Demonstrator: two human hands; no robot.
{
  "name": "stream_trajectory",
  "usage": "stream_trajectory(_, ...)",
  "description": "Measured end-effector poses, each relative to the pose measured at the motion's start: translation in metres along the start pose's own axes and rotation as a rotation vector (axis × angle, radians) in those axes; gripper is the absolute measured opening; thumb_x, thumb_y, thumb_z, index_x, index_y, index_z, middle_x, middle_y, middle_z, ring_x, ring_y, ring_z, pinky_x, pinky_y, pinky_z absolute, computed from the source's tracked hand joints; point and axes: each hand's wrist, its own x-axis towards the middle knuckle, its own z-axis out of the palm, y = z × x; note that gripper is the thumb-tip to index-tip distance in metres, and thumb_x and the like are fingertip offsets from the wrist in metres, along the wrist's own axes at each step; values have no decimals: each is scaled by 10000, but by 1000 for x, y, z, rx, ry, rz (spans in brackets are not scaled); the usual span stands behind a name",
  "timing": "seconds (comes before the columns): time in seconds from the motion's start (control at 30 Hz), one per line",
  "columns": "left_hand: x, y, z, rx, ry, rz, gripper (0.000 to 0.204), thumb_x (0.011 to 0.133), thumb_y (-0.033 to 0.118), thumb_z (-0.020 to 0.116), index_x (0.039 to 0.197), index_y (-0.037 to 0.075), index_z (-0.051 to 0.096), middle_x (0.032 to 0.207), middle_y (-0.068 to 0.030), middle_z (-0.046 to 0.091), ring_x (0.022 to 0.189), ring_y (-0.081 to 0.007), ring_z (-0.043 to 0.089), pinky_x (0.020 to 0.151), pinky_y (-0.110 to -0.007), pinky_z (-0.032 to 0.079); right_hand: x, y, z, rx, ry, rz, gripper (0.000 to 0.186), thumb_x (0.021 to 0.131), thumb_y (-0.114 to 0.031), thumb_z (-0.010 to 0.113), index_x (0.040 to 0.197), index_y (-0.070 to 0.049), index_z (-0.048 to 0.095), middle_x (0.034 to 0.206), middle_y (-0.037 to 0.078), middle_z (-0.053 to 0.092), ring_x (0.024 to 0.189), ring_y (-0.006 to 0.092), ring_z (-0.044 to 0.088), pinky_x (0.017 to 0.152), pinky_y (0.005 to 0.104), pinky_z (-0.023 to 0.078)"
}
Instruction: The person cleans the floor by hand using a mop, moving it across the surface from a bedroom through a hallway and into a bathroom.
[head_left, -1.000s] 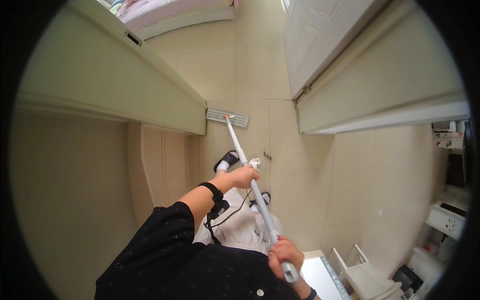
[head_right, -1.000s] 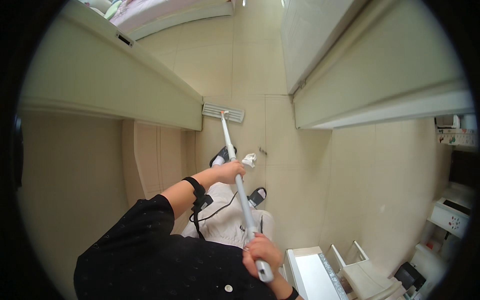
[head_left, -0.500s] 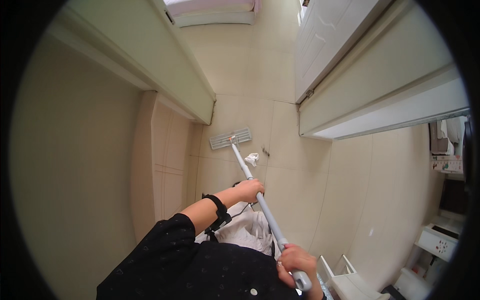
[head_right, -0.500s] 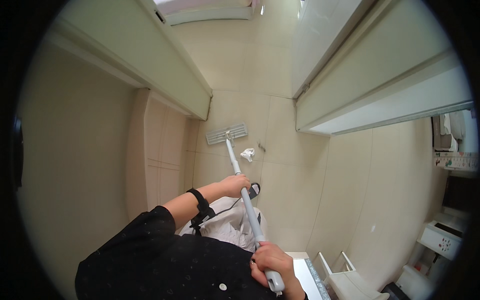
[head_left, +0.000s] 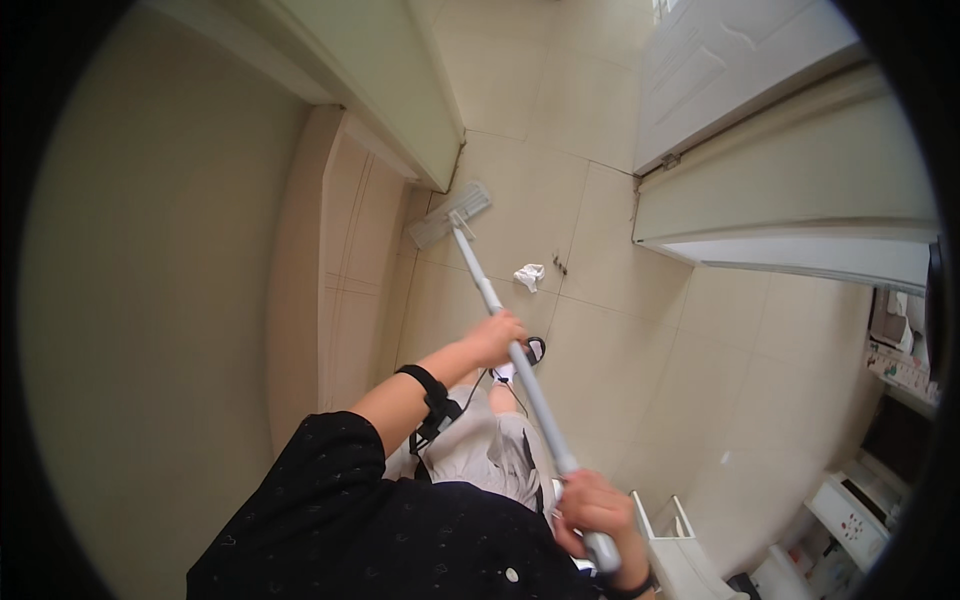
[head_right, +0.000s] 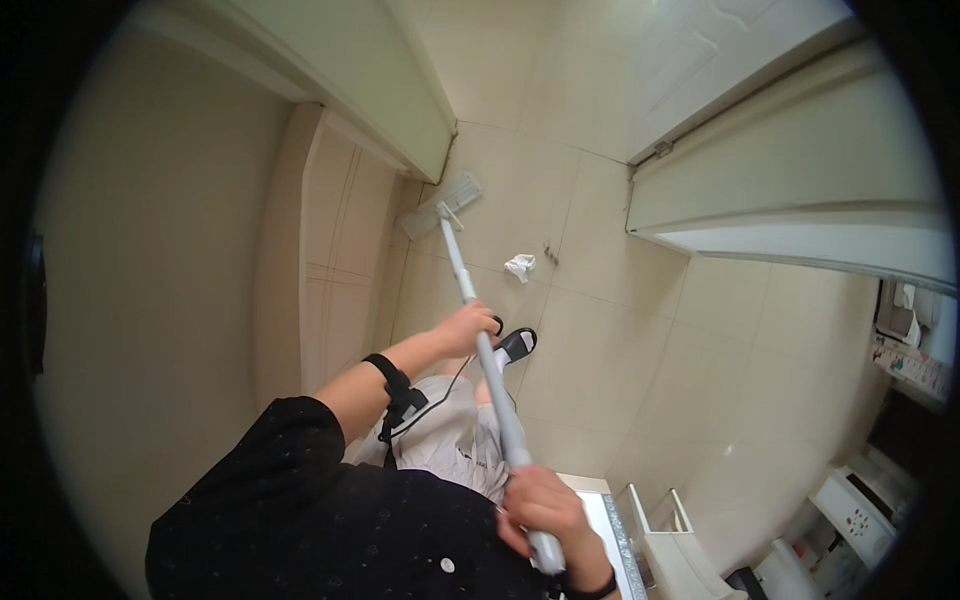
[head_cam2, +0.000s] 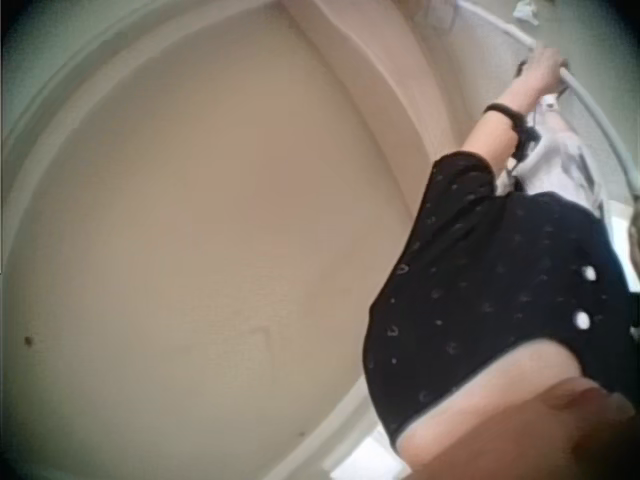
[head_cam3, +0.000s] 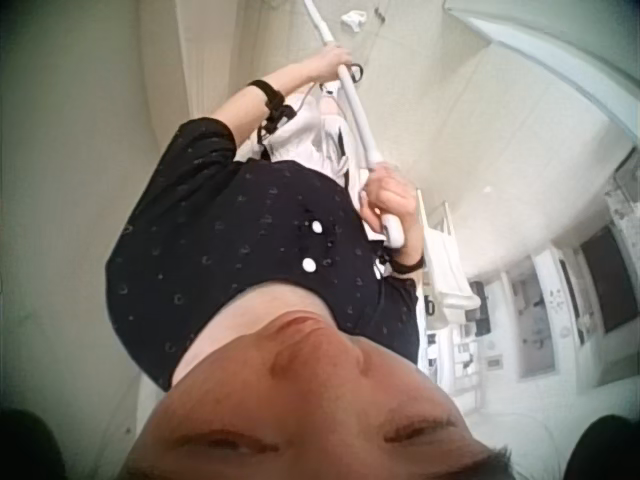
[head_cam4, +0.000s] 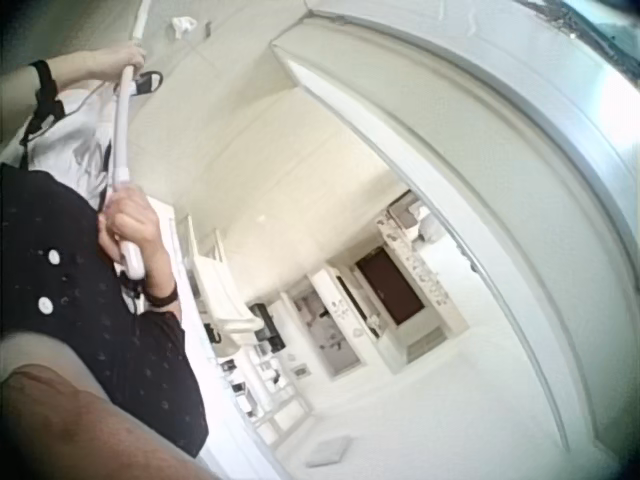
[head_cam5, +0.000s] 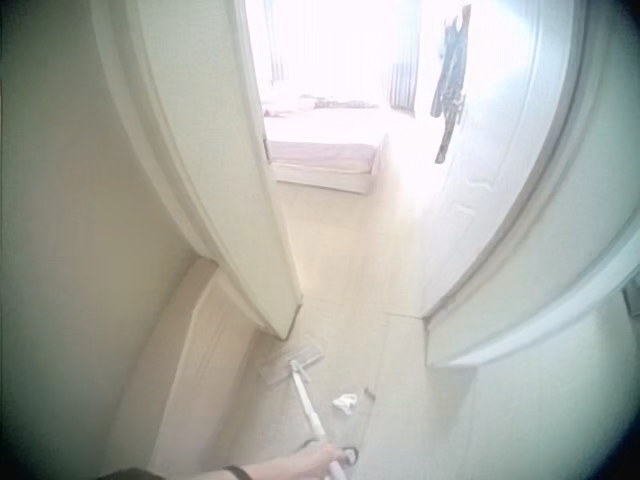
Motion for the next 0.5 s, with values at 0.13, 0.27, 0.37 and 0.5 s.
stream_trajectory(0.13, 0, 63, 17, -126, -29, 89, 141, 948, 290, 892, 980, 170, 827, 1089, -68, 786, 1174, -377, 732, 977, -551, 645, 70, -87, -34, -103, 0, 38, 296, 937, 93, 730, 789, -88, 548, 793, 110, 661, 778, 281, 672, 1030, 577, 613)
stream_trajectory(0.27, -29, 80, -13, -127, -218, 47, 169, 965, 329, 880, 1040, 182, 844, 1110, -85, 797, 1178, -385, 757, 966, -563, 653, 75, -118, 5, -86, 171, 84, 325, 976, 94, 731, 778, -74, 536, 805, 127, 681, 796, 284, 683, 1009, 576, 619)
stream_trajectory(0.37, -45, 92, -69, -64, -398, 30, 190, 980, 340, 844, 1090, 185, 852, 1119, -109, 800, 1180, -382, 777, 958, -572, 654, 71, -139, 44, 34, 501, 88, 282, 1050, -29, 722, 849, -89, 534, 885, 129, 701, 878, 266, 665, 1088, 566, 589)
stream_trajectory(0.5, -52, 45, -101, -12, -317, 29, 148, 954, 264, 836, 1076, 183, 814, 1090, -86, 779, 1191, -360, 759, 946, -558, 635, 72, -110, 93, 246, 822, 111, 277, 1081, -133, 741, 898, -104, 535, 874, 76, 634, 893, 236, 641, 1162, 582, 511)
